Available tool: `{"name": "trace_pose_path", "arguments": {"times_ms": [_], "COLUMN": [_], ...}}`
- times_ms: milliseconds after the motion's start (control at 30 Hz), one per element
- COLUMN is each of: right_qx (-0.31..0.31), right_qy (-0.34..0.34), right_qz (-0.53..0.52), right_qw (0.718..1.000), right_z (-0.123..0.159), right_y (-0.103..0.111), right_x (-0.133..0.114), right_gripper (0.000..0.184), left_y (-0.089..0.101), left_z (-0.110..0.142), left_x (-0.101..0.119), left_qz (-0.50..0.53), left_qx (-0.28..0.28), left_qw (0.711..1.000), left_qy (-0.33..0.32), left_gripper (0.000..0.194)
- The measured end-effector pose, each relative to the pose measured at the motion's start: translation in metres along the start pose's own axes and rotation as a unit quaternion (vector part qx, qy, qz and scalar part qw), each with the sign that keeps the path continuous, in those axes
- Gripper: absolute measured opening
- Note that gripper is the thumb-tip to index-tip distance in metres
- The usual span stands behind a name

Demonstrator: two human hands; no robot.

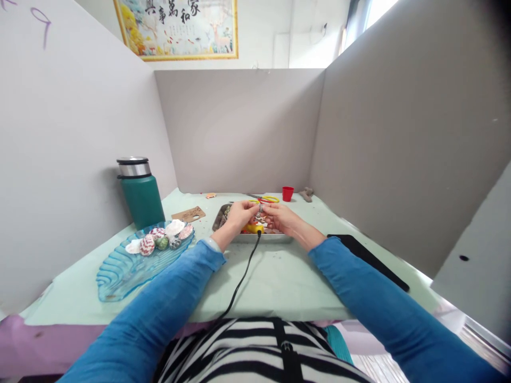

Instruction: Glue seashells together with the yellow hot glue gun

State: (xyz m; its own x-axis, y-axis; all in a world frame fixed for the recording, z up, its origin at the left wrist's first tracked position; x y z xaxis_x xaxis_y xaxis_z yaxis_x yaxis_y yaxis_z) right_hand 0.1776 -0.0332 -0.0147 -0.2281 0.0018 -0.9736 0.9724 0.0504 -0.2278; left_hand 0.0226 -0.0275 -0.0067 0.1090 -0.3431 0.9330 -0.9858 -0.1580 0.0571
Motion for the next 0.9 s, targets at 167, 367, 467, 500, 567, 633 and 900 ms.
{"name": "trace_pose_path", "arguments": {"times_ms": [167, 367, 467, 500, 567, 633, 900], "right_qx": [0.002, 0.008, 0.01, 0.01, 0.014, 0.02, 0.038], "right_qy": [0.003, 0.005, 0.006, 0.005, 0.005, 0.004, 0.022], "right_qz": [0.0, 0.013, 0.023, 0.025, 0.024, 0.022, 0.023], "right_qw": [1.0, 1.0, 1.0, 1.0, 1.0, 1.0, 0.999], "right_z": [-0.0007, -0.0001, -0.0007, -0.0008, -0.0006, 0.0004, 0.006], "right_y": [-0.0002, 0.0, 0.0004, 0.0004, 0.0, -0.0008, -0.0046], "right_x": [0.0008, 0.0007, 0.0013, 0.0014, 0.0013, 0.0004, -0.0037], "right_gripper": [0.006, 0.008, 0.01, 0.01, 0.011, 0.011, 0.006], "left_y": [0.0006, 0.0, 0.0, 0.0, 0.0, -0.0002, -0.0005], "left_z": [0.0, -0.0008, -0.0007, -0.0007, -0.0008, -0.0012, -0.0039], "left_x": [0.0021, 0.0018, 0.0014, 0.0012, 0.0008, 0.0004, -0.0031], "left_qz": [-0.014, -0.029, -0.038, -0.038, -0.035, -0.029, 0.002], "left_qx": [0.009, 0.016, 0.018, 0.019, 0.02, 0.021, 0.004], "left_qw": [1.0, 0.999, 0.999, 0.999, 0.999, 0.999, 1.0], "left_qy": [0.01, -0.006, -0.005, -0.003, 0.002, 0.008, 0.013], "left_gripper": [0.024, 0.024, 0.022, 0.021, 0.021, 0.021, 0.021]}}
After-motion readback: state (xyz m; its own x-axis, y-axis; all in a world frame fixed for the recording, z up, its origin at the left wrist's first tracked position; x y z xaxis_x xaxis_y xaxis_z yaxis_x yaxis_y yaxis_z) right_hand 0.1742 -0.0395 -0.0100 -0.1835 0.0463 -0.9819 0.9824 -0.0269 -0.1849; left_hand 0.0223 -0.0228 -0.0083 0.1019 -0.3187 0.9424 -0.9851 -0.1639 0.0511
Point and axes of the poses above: each hand's wrist, its own z-axis away from the middle knuckle, its own y-axis out of the back of the hand, x = y × z, the point moved 1 cm from there along -z, towards the middle knuckle, and after that the axes turned 15 degrees about x, right-handed, at the moved point
